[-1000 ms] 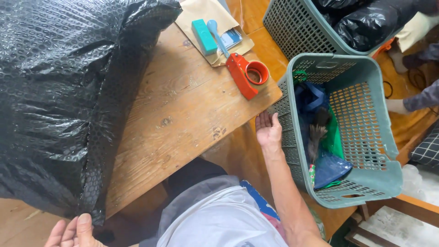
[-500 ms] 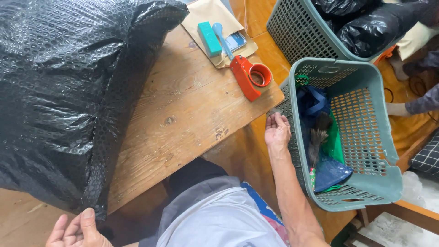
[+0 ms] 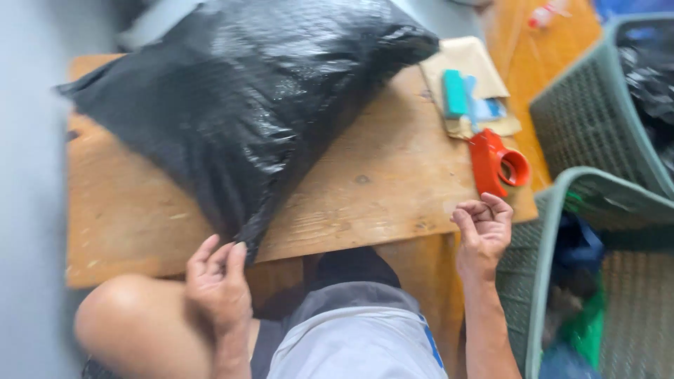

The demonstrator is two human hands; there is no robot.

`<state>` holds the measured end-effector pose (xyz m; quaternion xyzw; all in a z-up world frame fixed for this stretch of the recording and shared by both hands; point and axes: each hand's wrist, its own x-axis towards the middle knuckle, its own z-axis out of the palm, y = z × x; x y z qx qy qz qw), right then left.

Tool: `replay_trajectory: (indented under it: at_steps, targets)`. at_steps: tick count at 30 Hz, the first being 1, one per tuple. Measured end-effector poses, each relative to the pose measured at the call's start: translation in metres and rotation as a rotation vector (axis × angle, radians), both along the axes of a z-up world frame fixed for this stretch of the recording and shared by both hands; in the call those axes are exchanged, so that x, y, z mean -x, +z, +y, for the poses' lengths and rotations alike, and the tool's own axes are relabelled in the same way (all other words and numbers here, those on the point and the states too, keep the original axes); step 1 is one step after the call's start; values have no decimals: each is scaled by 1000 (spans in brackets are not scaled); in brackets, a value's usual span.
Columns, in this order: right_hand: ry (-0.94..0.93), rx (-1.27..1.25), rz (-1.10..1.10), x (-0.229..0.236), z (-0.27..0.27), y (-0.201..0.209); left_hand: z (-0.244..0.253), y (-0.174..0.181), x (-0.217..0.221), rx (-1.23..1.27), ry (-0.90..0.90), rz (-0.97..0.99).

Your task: Sealing a large black bubble wrap bag using a tape dispenser.

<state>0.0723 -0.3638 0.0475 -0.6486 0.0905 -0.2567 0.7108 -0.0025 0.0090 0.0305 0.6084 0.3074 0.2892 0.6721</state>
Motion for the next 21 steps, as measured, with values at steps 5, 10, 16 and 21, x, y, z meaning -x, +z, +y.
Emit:
replay_trajectory:
  at_steps: [5,10,16,21]
  targets:
    - [749,203,-65,-18,110,27,-4,4,1,-10,35,-47]
    - [1099,541,-251,-31,211,70,-6,13,1,-74,17,12]
    - [1413,836,-313,-56,263,100,-4,24,0,110,19,-45]
    - [1568,1032,-402,-63,284,111,-2,27,-1,238,-16,-45]
